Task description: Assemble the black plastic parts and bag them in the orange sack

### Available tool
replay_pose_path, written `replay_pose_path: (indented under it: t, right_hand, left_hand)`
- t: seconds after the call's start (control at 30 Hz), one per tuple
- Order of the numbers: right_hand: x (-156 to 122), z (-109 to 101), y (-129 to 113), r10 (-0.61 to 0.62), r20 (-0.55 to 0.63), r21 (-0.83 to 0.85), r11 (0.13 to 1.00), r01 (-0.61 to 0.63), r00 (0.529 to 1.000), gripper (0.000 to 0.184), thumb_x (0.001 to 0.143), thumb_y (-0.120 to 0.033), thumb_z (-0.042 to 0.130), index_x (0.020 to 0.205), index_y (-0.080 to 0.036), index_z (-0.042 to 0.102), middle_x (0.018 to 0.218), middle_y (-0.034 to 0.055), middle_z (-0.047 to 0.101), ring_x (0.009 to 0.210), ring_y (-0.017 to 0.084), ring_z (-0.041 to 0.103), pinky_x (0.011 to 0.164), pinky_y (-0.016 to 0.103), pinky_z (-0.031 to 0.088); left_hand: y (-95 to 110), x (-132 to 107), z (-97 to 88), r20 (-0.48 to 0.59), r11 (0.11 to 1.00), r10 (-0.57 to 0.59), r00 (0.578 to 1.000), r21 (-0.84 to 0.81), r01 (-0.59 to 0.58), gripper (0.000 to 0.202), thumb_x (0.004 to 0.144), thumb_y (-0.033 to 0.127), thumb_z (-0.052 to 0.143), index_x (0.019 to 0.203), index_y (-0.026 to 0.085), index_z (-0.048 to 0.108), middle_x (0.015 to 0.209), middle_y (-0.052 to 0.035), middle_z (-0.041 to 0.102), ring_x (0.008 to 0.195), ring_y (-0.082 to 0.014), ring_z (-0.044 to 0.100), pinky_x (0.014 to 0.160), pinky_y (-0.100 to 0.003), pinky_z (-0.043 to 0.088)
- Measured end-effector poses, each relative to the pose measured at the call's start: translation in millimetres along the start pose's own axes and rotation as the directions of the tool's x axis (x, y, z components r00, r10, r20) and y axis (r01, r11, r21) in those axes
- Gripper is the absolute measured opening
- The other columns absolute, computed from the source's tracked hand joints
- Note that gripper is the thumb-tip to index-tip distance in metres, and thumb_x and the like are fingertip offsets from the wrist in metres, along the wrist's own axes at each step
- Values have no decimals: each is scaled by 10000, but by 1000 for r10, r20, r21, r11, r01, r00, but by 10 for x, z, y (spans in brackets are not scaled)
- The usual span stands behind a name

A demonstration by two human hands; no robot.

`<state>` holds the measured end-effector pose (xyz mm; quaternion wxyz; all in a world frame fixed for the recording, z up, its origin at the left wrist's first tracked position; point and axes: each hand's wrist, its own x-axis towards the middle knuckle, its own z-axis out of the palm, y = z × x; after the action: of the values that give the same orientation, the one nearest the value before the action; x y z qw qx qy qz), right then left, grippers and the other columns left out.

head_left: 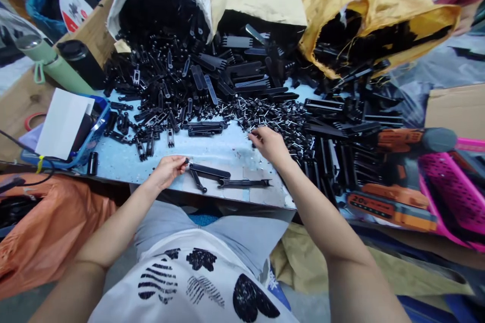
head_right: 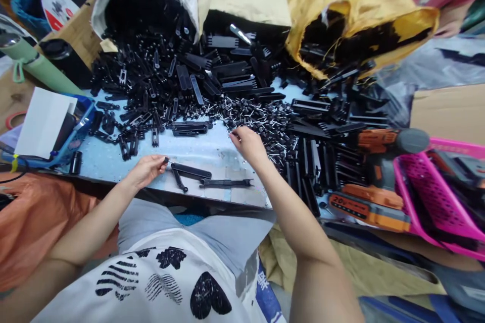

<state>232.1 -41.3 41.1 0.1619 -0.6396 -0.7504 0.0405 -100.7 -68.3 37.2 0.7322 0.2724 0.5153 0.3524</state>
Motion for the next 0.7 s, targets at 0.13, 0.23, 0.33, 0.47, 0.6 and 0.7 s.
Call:
replay_pose_path:
  t: [0.13, 0.23, 0.33, 0.47, 0.6, 0.7]
  right_hand:
    - [-417, -51, -414, -59, -26, 294, 954, 64, 998, 242, 894, -379, 487, 949, -178, 610, 860, 64, 646, 724, 155, 605, 696, 277, 481]
    - [-672, -29, -618, -69, 16, 383, 922, 57, 998, 231, 898, -378, 482, 932, -193, 615, 828, 52, 659, 719, 153, 623, 676, 269, 500]
    - [-811, 15, -706, -107, 21, 386, 918, 91, 994, 222, 908, -353, 466, 882, -200, 625, 808, 50, 658, 740, 159, 630, 684, 273, 506]
    - [-875, 91, -727, -136, -42, 362, 921, 142, 990, 218, 921, -317, 446, 911, -207, 634, 851, 60, 661, 807, 169, 636, 736, 290, 516]
    - [-907, 163, -734, -162, -75, 308, 935, 177, 984, 239, 934, -308, 425, 989, -216, 639, 908, 65, 675, 833, 165, 643, 740, 282, 517]
    - [-921, 208, -739, -194, -111, 232, 949, 216, 975, 234, 934, -278, 431, 999, -213, 646, 934, 68, 689, 832, 155, 645, 739, 276, 500]
  left_hand:
    - [-65, 31, -15, 48, 994, 42, 998, 103, -46, 367, 530, 350, 816, 720, 75, 664, 597, -23, 588, 483, -47, 455, 462, -168, 349]
    - [-67, 47, -17, 83, 952, 107, 991, 280, -126, 385, 566, 423, 776, 727, 88, 673, 577, -11, 577, 474, -53, 430, 464, -184, 337]
    - [-107, 77, 2, 88, 865, 221, 971, 442, -237, 363, 610, 449, 724, 745, 116, 673, 585, -3, 577, 512, -84, 460, 516, -210, 380]
    - [-226, 142, -7, 97, 710, 362, 927, 616, -341, 348, 686, 408, 661, 891, 126, 670, 737, -33, 602, 630, -121, 523, 646, -255, 443]
    - [-284, 138, -106, 91, 446, 507, 857, 824, -350, 483, 727, 405, 653, 1129, 144, 595, 943, -74, 559, 673, -132, 522, 671, -283, 458]
    - [-283, 57, -62, 265, 118, 614, 743, 901, -419, 449, 797, 424, 598, 1158, 157, 569, 1096, -127, 546, 982, -240, 536, 847, -368, 429]
